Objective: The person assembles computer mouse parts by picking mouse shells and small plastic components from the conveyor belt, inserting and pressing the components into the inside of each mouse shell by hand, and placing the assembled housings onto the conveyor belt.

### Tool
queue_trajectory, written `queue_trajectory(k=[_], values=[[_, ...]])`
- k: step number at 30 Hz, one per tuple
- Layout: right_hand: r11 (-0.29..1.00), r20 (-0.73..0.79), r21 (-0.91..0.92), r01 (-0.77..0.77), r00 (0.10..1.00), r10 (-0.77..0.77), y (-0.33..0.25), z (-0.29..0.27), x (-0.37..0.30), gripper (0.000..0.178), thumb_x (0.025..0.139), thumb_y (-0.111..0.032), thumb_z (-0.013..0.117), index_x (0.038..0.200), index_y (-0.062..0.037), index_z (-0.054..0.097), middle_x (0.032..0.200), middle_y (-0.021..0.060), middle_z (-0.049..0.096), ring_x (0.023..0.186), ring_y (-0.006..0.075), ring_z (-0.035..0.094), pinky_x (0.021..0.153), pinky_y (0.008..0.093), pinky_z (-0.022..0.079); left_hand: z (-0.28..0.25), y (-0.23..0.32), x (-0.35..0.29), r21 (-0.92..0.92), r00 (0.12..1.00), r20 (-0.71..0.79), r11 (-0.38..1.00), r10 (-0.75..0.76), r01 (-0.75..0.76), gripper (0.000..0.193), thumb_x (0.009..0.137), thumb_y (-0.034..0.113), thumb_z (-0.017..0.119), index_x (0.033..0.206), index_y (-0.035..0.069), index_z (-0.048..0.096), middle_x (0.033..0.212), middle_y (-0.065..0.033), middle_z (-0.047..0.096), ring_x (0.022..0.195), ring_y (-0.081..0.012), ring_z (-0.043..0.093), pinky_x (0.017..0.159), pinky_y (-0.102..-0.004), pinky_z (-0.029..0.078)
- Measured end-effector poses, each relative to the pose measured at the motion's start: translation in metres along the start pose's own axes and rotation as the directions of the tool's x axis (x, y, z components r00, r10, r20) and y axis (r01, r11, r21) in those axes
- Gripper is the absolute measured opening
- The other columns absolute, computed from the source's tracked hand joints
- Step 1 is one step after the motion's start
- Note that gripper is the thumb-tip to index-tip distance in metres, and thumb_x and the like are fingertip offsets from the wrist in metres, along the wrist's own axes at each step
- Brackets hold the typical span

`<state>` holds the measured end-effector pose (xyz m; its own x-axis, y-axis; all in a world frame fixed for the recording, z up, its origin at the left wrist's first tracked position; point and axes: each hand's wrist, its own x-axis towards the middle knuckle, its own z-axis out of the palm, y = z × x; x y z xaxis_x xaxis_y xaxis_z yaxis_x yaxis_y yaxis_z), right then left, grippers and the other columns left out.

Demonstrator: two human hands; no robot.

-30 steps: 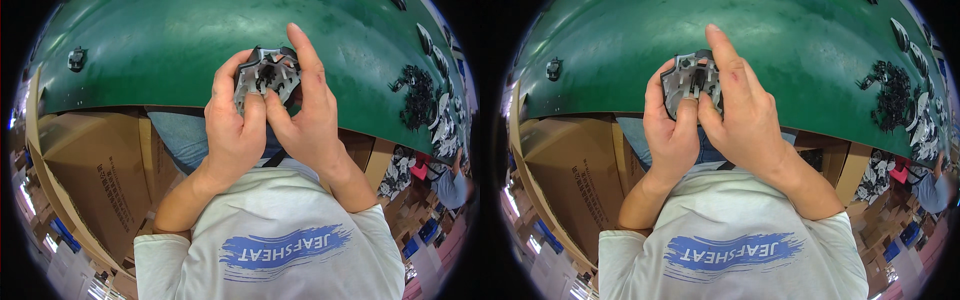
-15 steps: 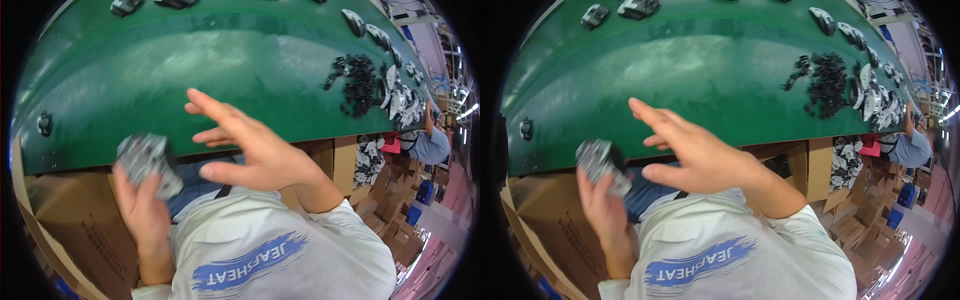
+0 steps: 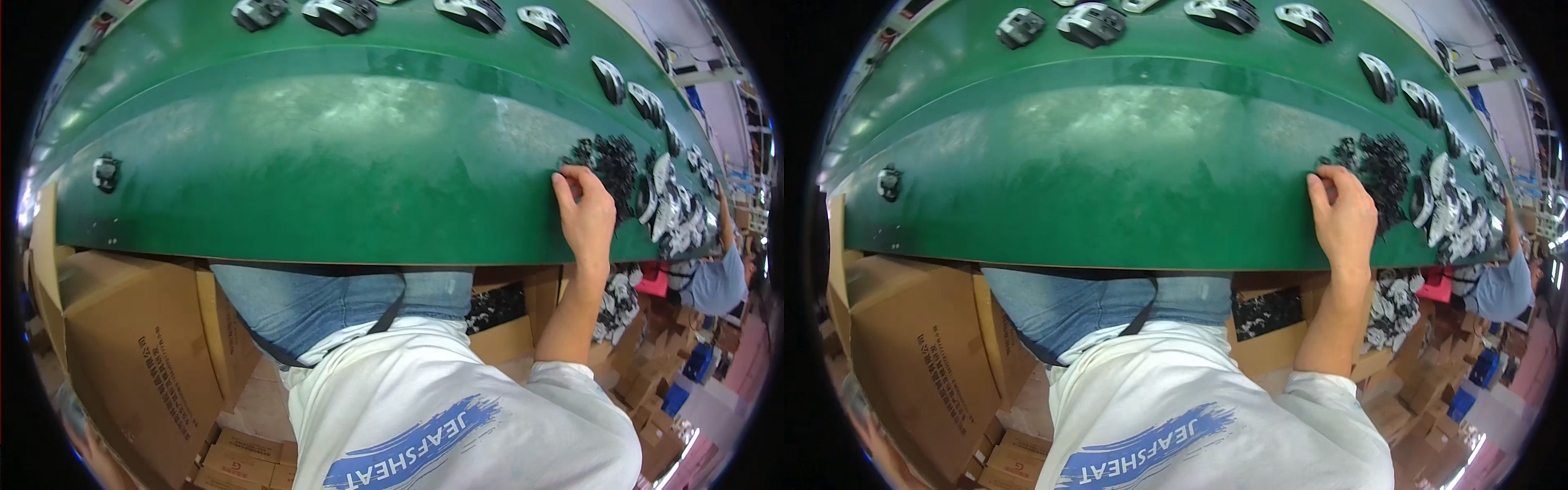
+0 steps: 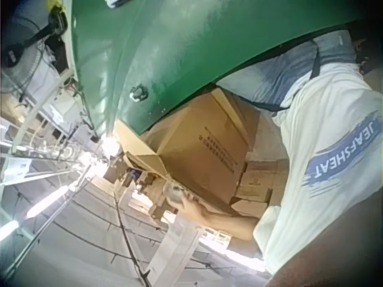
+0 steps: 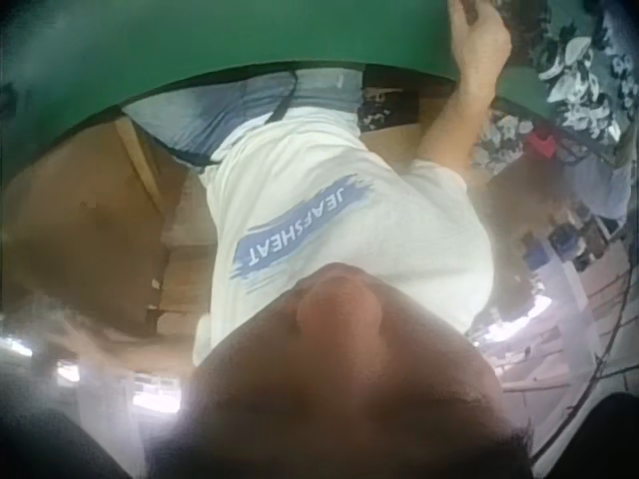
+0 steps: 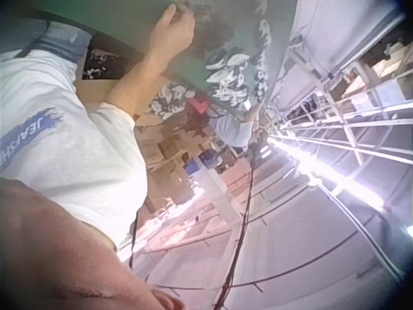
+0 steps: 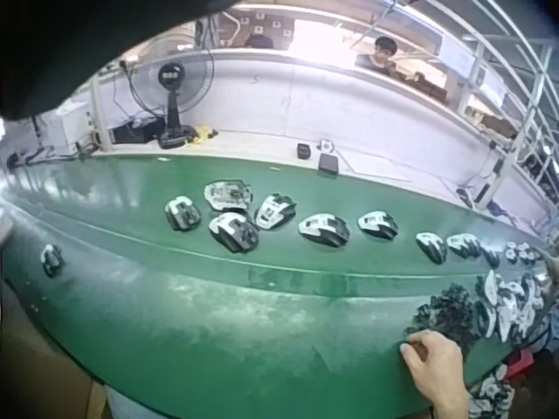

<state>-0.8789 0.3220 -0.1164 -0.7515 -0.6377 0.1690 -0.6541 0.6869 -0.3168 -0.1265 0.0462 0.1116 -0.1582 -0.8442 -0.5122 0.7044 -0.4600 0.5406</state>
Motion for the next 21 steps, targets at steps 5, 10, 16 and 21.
queue_trajectory(k=[5,10,16,21], values=[[0.987,-0.104,0.154,0.046,0.994,-0.03,0.001,0.013,-0.002,0.015,0.098,-0.01,0.072,0.109,-0.0017,0.076,0.096,0.013,0.076,0.081,0.0263,0.074,0.079,0.0379,0.058,-0.036,0.037,0.048,0.989,0.954,-0.095,-0.081,0.285,0.123,0.06,0.106,0.016,0.064,0.163,0.007,0.047,0.151,-0.0105,0.058,0.134,-0.0201,0.058,0.11,-0.0335,0.048],[0.964,-0.178,0.245,0.106,0.982,-0.063,0.005,0.02,0.006,0.014,0.099,-0.005,0.071,0.11,-0.0002,0.076,0.099,0.0125,0.076,0.082,0.0245,0.073,0.079,0.0361,0.057,-0.03,0.068,0.079,0.889,0.939,-0.014,-0.426,0.345,0.169,0.055,0.109,0.021,0.062,0.16,0.005,0.05,0.154,-0.0135,0.058,0.138,-0.0236,0.057,0.119,-0.0379,0.041],[0.93,-0.091,0.353,0.104,0.993,-0.076,0.0,0.017,0.006,0.014,0.097,-0.002,0.072,0.11,0.0016,0.076,0.099,0.0116,0.076,0.084,0.0205,0.073,0.08,0.0324,0.058,0.223,-0.079,0.167,0.536,0.604,0.777,-0.691,0.178,-0.485,0.043,0.113,0.021,0.055,0.151,-0.001,0.059,0.152,-0.0141,0.061,0.14,-0.023,0.059,0.12,-0.0386,0.043],[0.899,-0.071,0.429,0.086,0.996,-0.061,-0.007,0.027,0.012,0.016,0.094,-0.001,0.076,0.109,0.0019,0.076,0.099,0.0122,0.077,0.083,0.0211,0.074,0.079,0.0329,0.059,0.353,-0.292,0.285,-0.051,0.384,0.797,-0.687,-0.465,-0.725,0.039,0.105,0.017,0.065,0.143,0.008,0.065,0.136,-0.017,0.071,0.123,-0.0328,0.07,0.109,-0.0421,0.053]])
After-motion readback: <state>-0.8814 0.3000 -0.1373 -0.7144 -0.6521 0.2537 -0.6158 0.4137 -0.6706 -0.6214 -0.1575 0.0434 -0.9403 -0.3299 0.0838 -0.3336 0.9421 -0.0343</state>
